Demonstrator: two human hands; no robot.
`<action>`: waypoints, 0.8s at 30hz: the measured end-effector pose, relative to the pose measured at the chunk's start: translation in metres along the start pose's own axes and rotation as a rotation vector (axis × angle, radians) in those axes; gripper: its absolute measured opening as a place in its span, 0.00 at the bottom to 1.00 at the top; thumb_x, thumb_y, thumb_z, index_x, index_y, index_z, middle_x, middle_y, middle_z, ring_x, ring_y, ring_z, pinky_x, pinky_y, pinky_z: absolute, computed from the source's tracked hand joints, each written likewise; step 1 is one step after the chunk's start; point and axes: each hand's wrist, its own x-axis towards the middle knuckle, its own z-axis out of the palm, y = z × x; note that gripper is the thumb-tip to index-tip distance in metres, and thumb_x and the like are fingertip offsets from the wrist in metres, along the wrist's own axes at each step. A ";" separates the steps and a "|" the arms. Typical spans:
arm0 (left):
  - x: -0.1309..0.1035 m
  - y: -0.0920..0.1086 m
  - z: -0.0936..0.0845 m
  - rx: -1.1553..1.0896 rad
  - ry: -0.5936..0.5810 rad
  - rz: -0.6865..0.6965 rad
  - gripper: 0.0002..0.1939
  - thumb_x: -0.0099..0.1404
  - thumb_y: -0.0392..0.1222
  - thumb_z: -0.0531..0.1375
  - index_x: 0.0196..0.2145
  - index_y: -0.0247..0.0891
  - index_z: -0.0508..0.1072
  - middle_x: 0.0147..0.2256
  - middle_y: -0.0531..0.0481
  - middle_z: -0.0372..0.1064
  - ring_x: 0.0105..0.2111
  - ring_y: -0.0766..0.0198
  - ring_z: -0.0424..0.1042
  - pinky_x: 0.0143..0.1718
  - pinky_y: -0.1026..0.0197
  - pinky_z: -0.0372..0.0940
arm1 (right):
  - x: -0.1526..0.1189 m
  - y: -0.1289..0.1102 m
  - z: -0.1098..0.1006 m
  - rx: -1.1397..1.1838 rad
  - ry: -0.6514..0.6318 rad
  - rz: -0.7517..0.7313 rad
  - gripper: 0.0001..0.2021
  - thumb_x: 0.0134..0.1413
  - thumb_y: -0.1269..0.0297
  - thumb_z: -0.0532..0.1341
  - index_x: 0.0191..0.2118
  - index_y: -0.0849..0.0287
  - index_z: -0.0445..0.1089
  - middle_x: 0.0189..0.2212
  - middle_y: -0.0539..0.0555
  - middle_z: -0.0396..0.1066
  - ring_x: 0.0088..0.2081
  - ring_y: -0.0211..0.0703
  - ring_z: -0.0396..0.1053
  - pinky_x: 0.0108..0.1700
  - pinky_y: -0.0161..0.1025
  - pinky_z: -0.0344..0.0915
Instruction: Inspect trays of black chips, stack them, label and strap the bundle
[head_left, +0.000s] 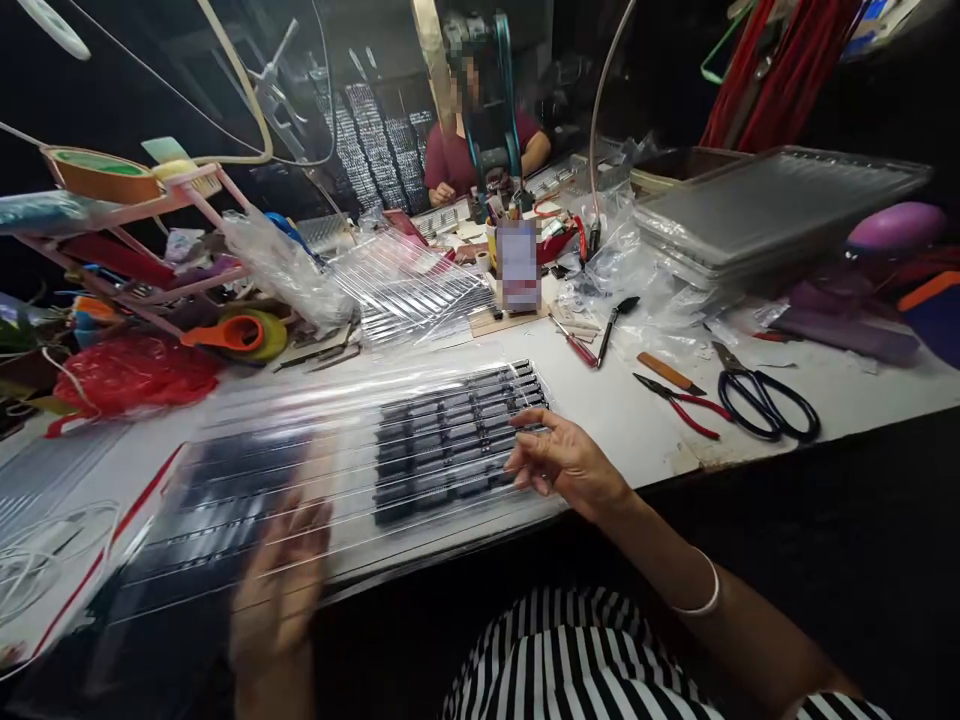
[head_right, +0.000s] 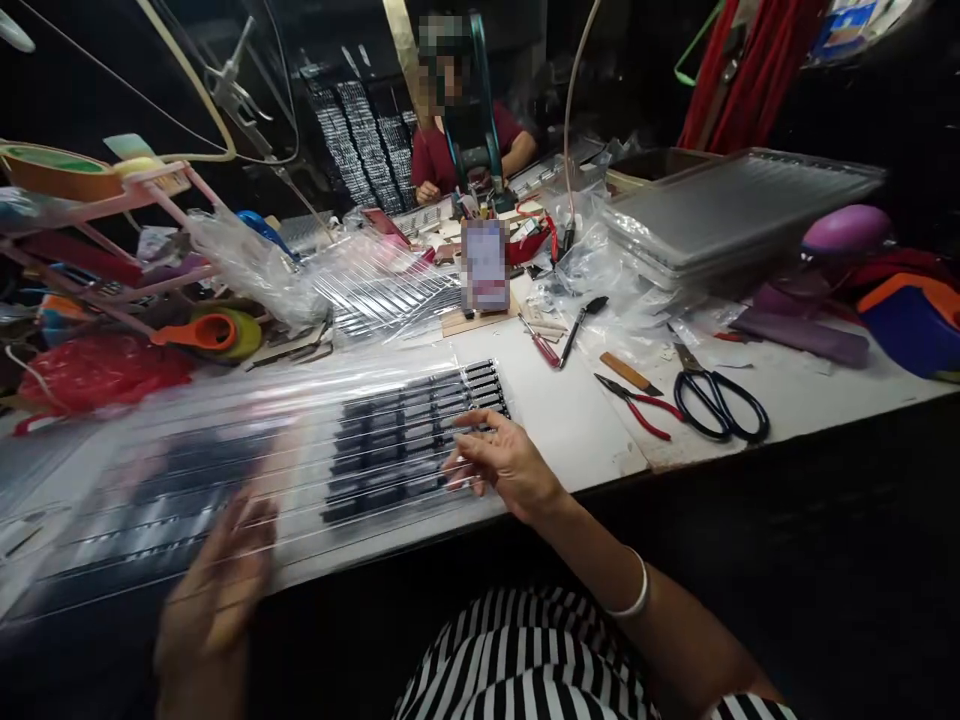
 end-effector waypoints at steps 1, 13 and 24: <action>0.005 0.006 -0.009 -0.109 0.058 -0.093 0.13 0.60 0.44 0.55 0.40 0.41 0.74 0.41 0.49 0.73 0.38 0.65 0.72 0.34 0.66 0.70 | -0.001 -0.003 -0.006 -0.048 0.017 -0.008 0.18 0.50 0.59 0.65 0.43 0.60 0.61 0.25 0.52 0.74 0.22 0.37 0.72 0.17 0.25 0.55; 0.036 -0.007 0.003 0.992 -0.019 0.204 0.23 0.52 0.55 0.57 0.40 0.37 0.76 0.41 0.46 0.72 0.38 0.55 0.70 0.43 0.55 0.65 | 0.012 -0.021 -0.042 -1.528 0.459 -0.198 0.21 0.60 0.53 0.53 0.49 0.63 0.69 0.28 0.55 0.69 0.32 0.47 0.69 0.37 0.43 0.63; 0.048 -0.009 0.028 1.048 -0.213 0.417 0.31 0.58 0.56 0.51 0.55 0.36 0.65 0.54 0.42 0.64 0.45 0.51 0.69 0.43 0.53 0.65 | 0.026 -0.023 -0.059 -1.431 0.394 -0.243 0.20 0.60 0.64 0.49 0.55 0.63 0.63 0.46 0.59 0.65 0.40 0.43 0.69 0.46 0.40 0.65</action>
